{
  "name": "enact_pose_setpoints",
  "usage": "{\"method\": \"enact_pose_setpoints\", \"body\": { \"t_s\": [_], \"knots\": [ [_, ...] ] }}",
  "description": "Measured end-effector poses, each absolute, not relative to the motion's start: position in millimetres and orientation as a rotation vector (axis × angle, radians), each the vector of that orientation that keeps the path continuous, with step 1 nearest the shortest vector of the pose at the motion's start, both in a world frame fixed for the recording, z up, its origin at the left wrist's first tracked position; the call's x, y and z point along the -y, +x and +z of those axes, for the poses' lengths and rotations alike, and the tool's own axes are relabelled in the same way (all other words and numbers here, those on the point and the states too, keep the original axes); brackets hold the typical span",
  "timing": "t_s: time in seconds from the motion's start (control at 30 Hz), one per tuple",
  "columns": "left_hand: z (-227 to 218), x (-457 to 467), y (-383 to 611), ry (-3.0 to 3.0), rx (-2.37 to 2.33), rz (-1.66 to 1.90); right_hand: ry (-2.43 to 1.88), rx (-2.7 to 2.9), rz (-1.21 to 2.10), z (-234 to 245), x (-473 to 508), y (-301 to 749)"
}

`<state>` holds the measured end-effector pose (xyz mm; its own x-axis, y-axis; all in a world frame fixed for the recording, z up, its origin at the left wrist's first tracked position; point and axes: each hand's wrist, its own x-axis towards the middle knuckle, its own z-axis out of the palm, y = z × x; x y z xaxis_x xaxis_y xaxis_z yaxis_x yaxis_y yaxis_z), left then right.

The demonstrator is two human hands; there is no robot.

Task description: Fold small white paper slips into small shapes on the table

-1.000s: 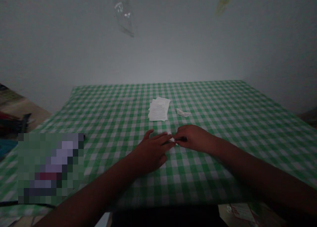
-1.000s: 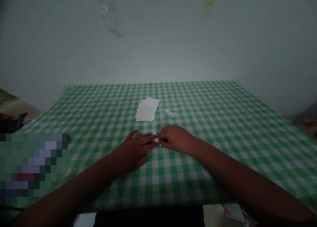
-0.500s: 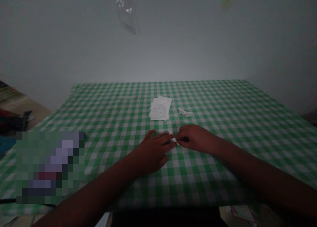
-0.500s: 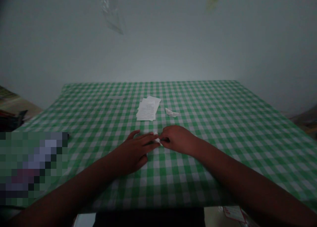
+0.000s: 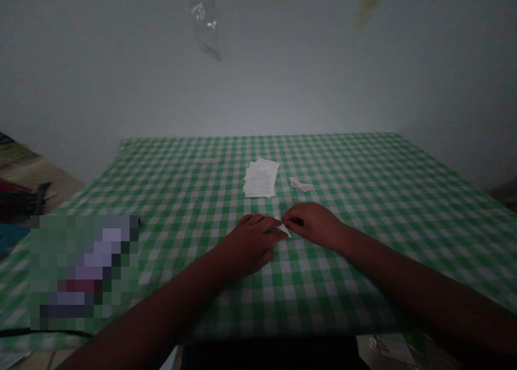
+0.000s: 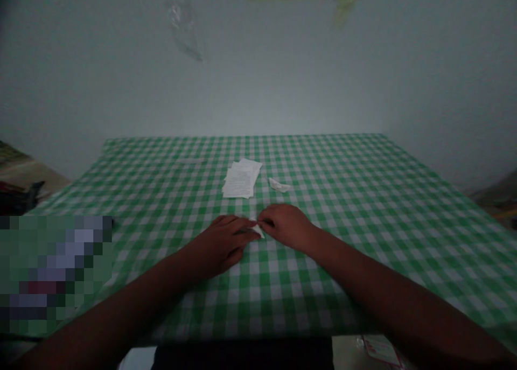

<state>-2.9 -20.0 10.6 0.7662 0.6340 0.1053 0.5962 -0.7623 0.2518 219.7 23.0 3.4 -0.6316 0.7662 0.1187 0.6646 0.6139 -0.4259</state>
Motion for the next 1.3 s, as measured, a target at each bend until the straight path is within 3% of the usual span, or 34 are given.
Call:
{"method": "enact_pose_setpoints", "body": {
  "t_s": [0.4,0.7,1.3],
  "knots": [
    [0.4,12.7,-2.4,2.425,-1.18,0.628,-1.244,2.196,0.737,10.4,-15.2,221.2],
    [-4.2,8.3,-4.3,2.272,-1.213,0.779,-0.98,1.744,1.392,-1.3,-3.3,204.0],
    [4.5,11.1,5.2,2.066,-1.212,0.776,-0.912,1.48,1.506,-12.8,-4.5,195.4]
  ]
}}
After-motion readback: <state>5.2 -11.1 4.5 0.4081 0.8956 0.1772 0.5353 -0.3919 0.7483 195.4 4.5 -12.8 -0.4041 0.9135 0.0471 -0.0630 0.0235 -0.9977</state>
